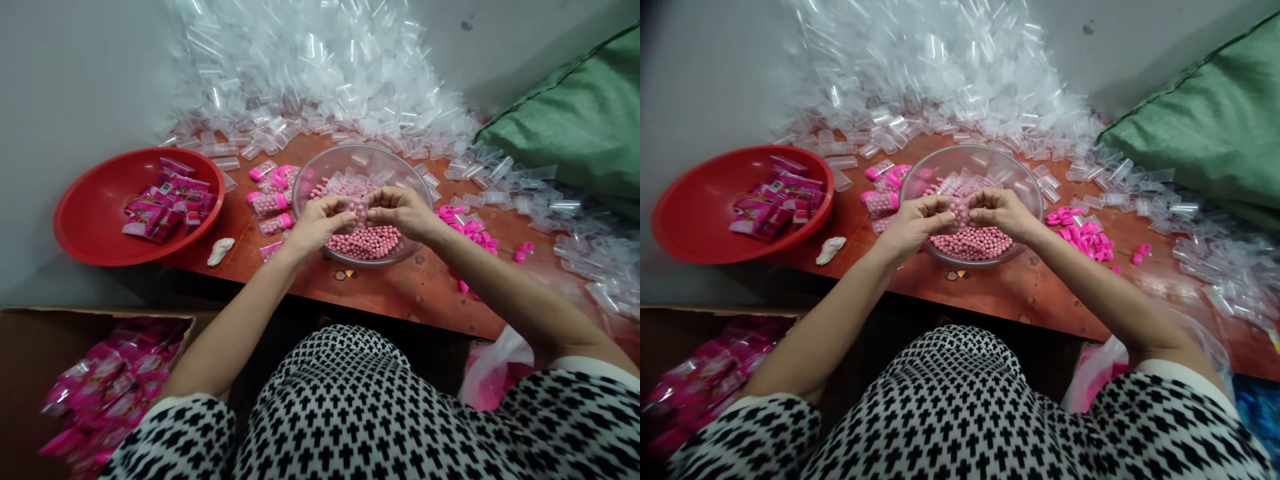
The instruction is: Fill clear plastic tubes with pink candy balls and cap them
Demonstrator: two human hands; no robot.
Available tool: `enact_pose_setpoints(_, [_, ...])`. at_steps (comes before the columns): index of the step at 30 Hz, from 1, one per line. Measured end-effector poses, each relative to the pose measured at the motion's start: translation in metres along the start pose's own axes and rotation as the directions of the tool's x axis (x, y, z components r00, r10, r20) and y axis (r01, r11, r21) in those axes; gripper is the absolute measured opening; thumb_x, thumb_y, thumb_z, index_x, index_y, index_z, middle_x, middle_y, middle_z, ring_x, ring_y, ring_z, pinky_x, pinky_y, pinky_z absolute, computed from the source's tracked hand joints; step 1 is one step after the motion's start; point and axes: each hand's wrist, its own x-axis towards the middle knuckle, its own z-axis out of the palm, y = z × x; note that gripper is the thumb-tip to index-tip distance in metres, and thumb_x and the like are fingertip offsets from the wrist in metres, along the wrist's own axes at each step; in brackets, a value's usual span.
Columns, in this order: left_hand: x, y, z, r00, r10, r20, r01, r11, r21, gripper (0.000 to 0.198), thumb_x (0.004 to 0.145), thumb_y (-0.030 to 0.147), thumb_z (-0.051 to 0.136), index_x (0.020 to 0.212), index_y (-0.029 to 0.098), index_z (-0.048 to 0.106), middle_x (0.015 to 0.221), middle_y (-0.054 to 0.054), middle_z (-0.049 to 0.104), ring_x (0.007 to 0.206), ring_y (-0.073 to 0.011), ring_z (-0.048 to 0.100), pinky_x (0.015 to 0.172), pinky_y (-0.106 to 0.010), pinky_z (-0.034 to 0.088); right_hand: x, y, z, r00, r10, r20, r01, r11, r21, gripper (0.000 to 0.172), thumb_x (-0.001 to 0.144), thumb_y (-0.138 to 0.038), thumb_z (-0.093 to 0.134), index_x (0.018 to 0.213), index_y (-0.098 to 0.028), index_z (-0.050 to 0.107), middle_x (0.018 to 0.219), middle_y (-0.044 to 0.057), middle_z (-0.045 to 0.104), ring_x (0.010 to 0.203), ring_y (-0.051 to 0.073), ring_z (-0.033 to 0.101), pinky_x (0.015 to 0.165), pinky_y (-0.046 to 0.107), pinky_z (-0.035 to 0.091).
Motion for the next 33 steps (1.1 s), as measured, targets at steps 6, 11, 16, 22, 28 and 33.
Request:
enact_pose_setpoints(6, [0.004, -0.003, 0.007, 1.0, 0.019, -0.024, -0.017, 0.996, 0.092, 0.033, 0.066, 0.032, 0.084, 0.091, 0.013, 0.072, 0.088, -0.004, 0.073, 0.076, -0.0152, 0.067, 0.076, -0.031, 0.059, -0.001, -0.015, -0.001, 0.922, -0.377, -0.089, 0.341, 0.899, -0.276, 0.026, 0.077, -0.038, 0.081, 0.092, -0.018, 0.072, 0.089, 0.002, 0.074, 0.085, 0.015, 0.068, 0.084, 0.03, 0.056])
enact_pose_setpoints(11, [0.004, -0.007, 0.01, 0.997, 0.075, -0.026, -0.07, 0.984, 0.164, 0.035, 0.067, 0.035, 0.084, 0.091, 0.013, 0.073, 0.085, -0.004, 0.073, 0.076, -0.0161, 0.068, 0.071, -0.028, 0.059, -0.002, -0.019, 0.003, 0.915, -0.398, 0.06, 0.383, 0.815, -0.434, 0.016, 0.086, -0.031, 0.07, 0.094, -0.017, 0.073, 0.092, 0.001, 0.074, 0.092, 0.015, 0.067, 0.089, 0.03, 0.053])
enact_pose_setpoints(16, [0.008, -0.011, 0.01, 0.992, 0.063, -0.111, -0.046, 0.988, 0.147, 0.036, 0.062, 0.032, 0.09, 0.09, 0.016, 0.073, 0.075, 0.0, 0.07, 0.07, -0.0144, 0.069, 0.066, -0.027, 0.062, -0.021, -0.025, -0.027, 0.921, -0.386, -0.06, 0.348, 0.881, -0.321, 0.022, 0.087, -0.034, 0.071, 0.097, -0.014, 0.07, 0.091, 0.001, 0.071, 0.087, 0.011, 0.066, 0.087, 0.029, 0.055])
enact_pose_setpoints(22, [0.001, -0.013, 0.015, 0.939, 0.294, -0.177, -0.272, 0.952, 0.137, 0.038, 0.068, 0.038, 0.091, 0.096, 0.017, 0.076, 0.082, 0.001, 0.075, 0.071, -0.012, 0.07, 0.069, -0.025, 0.065, -0.107, -0.012, -0.083, 0.949, -0.23, -0.217, 0.048, 0.783, -0.621, 0.02, 0.086, -0.034, 0.071, 0.091, -0.015, 0.073, 0.078, 0.001, 0.07, 0.073, 0.013, 0.065, 0.071, 0.027, 0.051])
enact_pose_setpoints(28, [0.003, -0.014, 0.012, 0.909, 0.37, -0.191, -0.298, 0.898, 0.322, 0.03, 0.074, 0.029, 0.084, 0.1, 0.016, 0.077, 0.084, 0.0, 0.075, 0.071, -0.0108, 0.071, 0.075, -0.024, 0.065, -0.198, 0.023, -0.122, 0.846, 0.148, -0.513, -0.533, 0.205, -0.821, 0.021, 0.089, -0.028, 0.062, 0.098, -0.019, 0.078, 0.088, 0.006, 0.077, 0.08, 0.021, 0.069, 0.072, 0.029, 0.046])
enact_pose_setpoints(33, [-0.002, -0.009, 0.025, 0.902, 0.38, -0.202, -0.32, 0.906, 0.276, 0.032, 0.073, 0.031, 0.086, 0.1, 0.015, 0.078, 0.085, -0.001, 0.075, 0.072, -0.0125, 0.071, 0.074, -0.027, 0.066, -0.246, 0.047, -0.126, 0.83, 0.264, -0.492, -0.509, -0.005, -0.861, 0.027, 0.091, -0.024, 0.059, 0.113, -0.021, 0.076, 0.111, 0.011, 0.077, 0.096, 0.026, 0.069, 0.08, 0.032, 0.048])
